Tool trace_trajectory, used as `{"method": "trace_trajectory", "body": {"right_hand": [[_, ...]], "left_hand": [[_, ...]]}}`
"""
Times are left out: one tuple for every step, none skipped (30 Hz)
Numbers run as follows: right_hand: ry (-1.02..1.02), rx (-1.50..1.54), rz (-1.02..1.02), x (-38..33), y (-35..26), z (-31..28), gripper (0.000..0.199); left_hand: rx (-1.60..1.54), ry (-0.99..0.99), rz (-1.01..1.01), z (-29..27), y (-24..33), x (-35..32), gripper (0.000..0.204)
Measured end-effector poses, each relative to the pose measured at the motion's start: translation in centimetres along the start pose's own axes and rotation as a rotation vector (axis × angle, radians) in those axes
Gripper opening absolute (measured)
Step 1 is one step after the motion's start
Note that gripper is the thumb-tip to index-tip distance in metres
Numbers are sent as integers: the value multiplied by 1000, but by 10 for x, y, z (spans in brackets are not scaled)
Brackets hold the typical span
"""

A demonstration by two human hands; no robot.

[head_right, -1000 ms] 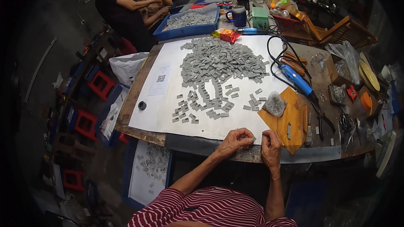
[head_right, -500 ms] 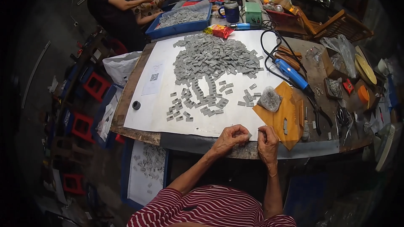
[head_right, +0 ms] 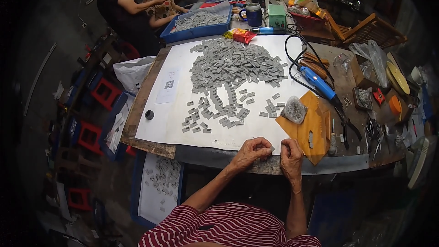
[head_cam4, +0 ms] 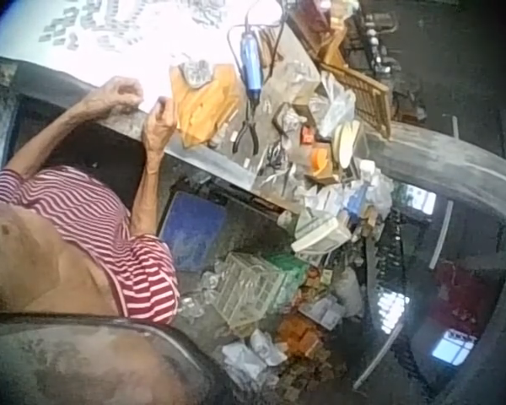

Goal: Manually inspecting and sorting small metal industrial components at a workbench.

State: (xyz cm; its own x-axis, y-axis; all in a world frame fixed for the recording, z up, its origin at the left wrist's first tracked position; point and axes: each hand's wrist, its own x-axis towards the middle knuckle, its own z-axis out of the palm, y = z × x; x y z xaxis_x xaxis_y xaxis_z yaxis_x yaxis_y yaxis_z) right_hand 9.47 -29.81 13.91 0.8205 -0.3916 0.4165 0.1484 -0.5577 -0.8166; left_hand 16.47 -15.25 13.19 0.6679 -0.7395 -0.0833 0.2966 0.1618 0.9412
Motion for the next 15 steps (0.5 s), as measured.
{"method": "trace_trajectory", "body": {"right_hand": [[-4,-3,1,0,0,0,7],[-7,-5,3,0,-1,0,7],[-5,-6,3,0,1,0,7],[1,-6,-4,-1,3,0,7],[5,-3,-12,-1,5,0,7],[4,-2,-12,-1,5,1,7],[-3,0,-5,-1,4,1,7],[-8,1,2,-1,4,1,7],[-8,0,3,0,4,0,7],[-9,-2,2,0,4,0,7],[-13,-3,1,-1,5,1,7],[-13,-3,1,-1,6,2,7],[-11,0,-6,-1,7,2,7],[-9,2,-13,-1,8,2,7],[-9,2,-12,0,7,2,7]], "left_hand": [[-1,3,1,0,0,0,17],[-3,6,2,0,1,-1,17],[-2,3,2,1,1,0,17],[10,0,2,1,2,0,17],[23,0,4,1,2,0,17],[23,1,4,1,2,0,17],[27,6,-3,0,1,0,17],[31,8,-9,1,1,0,17],[31,7,-9,1,2,0,17],[25,8,-8,2,4,0,16],[20,12,-5,3,5,0,16],[20,12,-6,2,5,0,16],[19,11,-9,2,4,0,16],[18,10,-12,1,4,0,16],[17,9,-13,1,4,0,16]]}}
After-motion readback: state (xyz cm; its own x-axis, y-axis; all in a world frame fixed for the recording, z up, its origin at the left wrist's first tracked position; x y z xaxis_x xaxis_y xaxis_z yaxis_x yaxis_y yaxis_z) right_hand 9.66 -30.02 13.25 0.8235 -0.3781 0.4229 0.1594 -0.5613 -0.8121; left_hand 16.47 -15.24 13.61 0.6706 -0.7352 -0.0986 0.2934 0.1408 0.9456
